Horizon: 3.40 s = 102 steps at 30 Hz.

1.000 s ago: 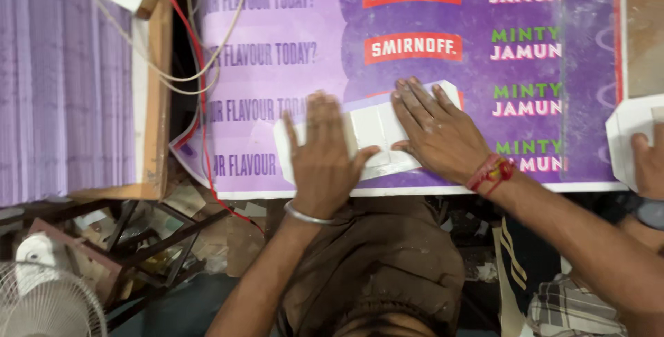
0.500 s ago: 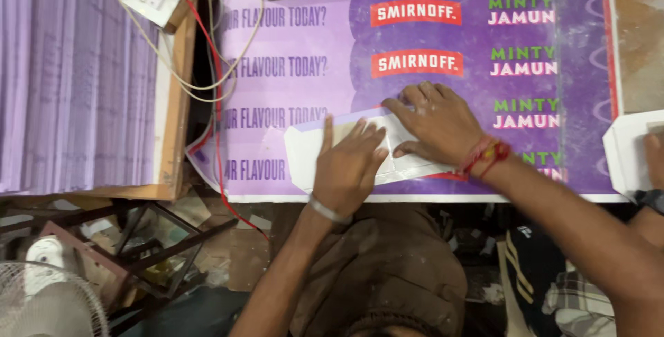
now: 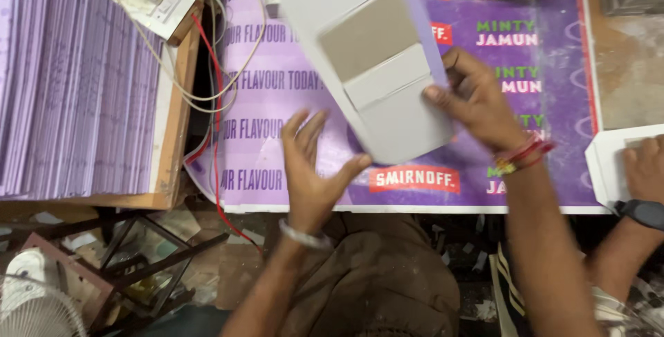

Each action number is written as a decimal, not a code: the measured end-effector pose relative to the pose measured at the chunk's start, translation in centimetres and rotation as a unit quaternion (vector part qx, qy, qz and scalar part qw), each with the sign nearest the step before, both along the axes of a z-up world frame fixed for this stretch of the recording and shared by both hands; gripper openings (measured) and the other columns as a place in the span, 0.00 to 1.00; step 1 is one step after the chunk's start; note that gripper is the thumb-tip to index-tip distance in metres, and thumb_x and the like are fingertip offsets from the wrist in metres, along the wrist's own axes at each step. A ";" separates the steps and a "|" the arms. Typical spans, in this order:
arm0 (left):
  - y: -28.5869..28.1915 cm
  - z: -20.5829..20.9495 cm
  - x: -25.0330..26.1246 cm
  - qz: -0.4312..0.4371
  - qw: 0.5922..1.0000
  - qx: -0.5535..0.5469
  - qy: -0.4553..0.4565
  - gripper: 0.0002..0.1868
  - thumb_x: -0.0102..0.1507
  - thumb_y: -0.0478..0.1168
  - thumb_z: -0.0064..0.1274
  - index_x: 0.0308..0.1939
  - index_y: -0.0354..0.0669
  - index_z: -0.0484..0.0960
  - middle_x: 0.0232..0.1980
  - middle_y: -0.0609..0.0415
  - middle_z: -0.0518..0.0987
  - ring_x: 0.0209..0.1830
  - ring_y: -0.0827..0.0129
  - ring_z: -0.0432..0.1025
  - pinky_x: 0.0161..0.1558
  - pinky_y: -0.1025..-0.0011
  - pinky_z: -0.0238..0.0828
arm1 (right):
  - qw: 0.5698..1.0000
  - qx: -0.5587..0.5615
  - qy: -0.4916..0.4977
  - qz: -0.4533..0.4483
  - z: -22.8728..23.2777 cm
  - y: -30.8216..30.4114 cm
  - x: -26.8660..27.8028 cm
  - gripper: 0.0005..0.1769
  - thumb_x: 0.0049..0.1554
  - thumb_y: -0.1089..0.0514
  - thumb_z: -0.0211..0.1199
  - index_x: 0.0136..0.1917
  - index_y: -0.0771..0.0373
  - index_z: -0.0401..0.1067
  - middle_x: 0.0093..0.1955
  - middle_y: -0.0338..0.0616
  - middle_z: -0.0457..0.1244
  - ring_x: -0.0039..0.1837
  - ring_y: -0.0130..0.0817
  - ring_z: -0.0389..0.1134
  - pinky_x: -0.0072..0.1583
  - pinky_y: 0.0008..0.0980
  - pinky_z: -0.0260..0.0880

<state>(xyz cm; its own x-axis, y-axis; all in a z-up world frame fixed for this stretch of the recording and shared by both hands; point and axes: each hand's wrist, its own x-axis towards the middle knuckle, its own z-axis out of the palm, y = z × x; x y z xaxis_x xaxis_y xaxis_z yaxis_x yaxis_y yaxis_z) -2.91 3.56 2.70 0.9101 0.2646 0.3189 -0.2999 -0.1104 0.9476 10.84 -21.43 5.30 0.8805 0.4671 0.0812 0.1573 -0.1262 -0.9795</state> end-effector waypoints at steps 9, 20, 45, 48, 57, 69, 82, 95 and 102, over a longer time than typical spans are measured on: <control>6.0 4.3 10.3 -0.304 0.880 0.277 0.240 0.20 0.48 0.36 0.71 0.44 0.37 0.87 0.39 0.47 0.88 0.38 0.67 0.84 0.46 0.70 0.79 | 0.944 0.289 0.067 -0.141 -3.1 -1.7 -3.5 0.40 0.56 0.56 0.75 0.73 0.63 0.57 0.65 0.48 0.64 0.66 0.40 0.70 0.64 0.38 0.79; 4.4 1.4 16.8 -0.366 0.710 0.550 0.244 0.21 0.43 0.39 0.76 0.38 0.41 0.88 0.38 0.43 0.86 0.39 0.54 0.81 0.43 0.62 0.77 | 0.815 -0.524 -0.144 0.202 0.9 4.2 3.5 0.45 0.36 0.35 0.81 0.64 0.48 0.70 0.54 0.37 0.71 0.57 0.39 0.72 0.51 0.45 0.73; -4.7 -3.9 3.3 -0.055 0.803 0.591 0.052 0.39 0.67 0.55 0.48 0.71 0.24 0.66 0.73 0.28 0.66 0.77 0.38 0.58 0.79 0.44 0.39 | 0.793 -0.455 -0.405 0.033 -4.9 3.1 -5.3 0.14 0.52 0.53 0.67 0.52 0.52 0.78 0.54 0.31 0.68 0.55 0.33 0.69 0.40 0.31 0.74; -4.6 -4.8 2.5 -0.065 0.830 0.551 0.055 0.44 0.64 0.59 0.48 0.73 0.26 0.63 0.76 0.33 0.64 0.79 0.47 0.56 0.78 0.40 0.35 | 0.814 -0.426 -0.394 0.023 -4.5 2.9 -5.4 0.13 0.52 0.54 0.67 0.52 0.49 0.80 0.50 0.31 0.67 0.53 0.33 0.69 0.42 0.34 0.74; -2.8 -4.4 2.2 0.031 0.819 0.566 0.085 0.51 0.63 0.66 0.47 0.73 0.25 0.60 0.78 0.31 0.60 0.81 0.46 0.51 0.76 0.39 0.31 | 0.832 -0.386 -0.399 -0.003 -4.5 3.1 -5.6 0.10 0.51 0.50 0.70 0.46 0.52 0.80 0.46 0.34 0.67 0.49 0.34 0.69 0.43 0.36 0.72; 1.7 -2.2 1.0 0.077 0.800 0.577 0.141 0.49 0.67 0.68 0.46 0.72 0.23 0.60 0.76 0.31 0.61 0.81 0.46 0.50 0.74 0.29 0.27 | 0.796 -0.478 -0.365 -0.066 -2.7 3.6 -6.4 0.24 0.46 0.40 0.71 0.53 0.52 0.77 0.55 0.38 0.70 0.57 0.41 0.72 0.39 0.41 0.73; 1.3 -3.3 -2.7 0.036 0.909 0.410 0.060 0.42 0.63 0.48 0.61 0.77 0.36 0.62 0.54 0.44 0.77 0.60 0.51 0.66 0.65 0.50 0.57 | 0.868 -0.477 -0.110 0.089 -1.1 3.9 -4.1 0.12 0.58 0.44 0.62 0.48 0.50 0.80 0.40 0.36 0.73 0.42 0.32 0.75 0.45 0.37 0.73; 4.9 -4.5 7.5 0.014 0.946 0.320 0.059 0.62 0.48 0.41 0.76 0.79 0.46 0.53 0.51 0.56 0.82 0.49 0.61 0.70 0.54 0.60 0.59 | 0.902 -0.354 -0.244 -0.027 -4.3 4.9 1.6 0.29 0.51 0.44 0.73 0.60 0.59 0.74 0.57 0.42 0.68 0.51 0.37 0.73 0.51 0.39 0.74; 4.3 -4.1 7.6 0.035 0.940 0.331 0.073 0.64 0.48 0.41 0.76 0.79 0.42 0.49 0.50 0.54 0.81 0.48 0.59 0.68 0.52 0.59 0.59 | 0.883 -0.410 -0.227 0.023 -3.7 4.6 3.5 0.34 0.47 0.34 0.73 0.61 0.51 0.74 0.59 0.40 0.66 0.56 0.40 0.73 0.54 0.43 0.74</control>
<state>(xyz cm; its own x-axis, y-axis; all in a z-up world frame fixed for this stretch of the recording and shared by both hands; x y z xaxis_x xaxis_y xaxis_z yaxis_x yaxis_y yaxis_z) 4.72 7.83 -1.37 0.9446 0.1118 0.3085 -0.1432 -0.7053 0.6943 14.32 -16.88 1.57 0.8229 0.5668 0.0395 0.5335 -0.7468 -0.3970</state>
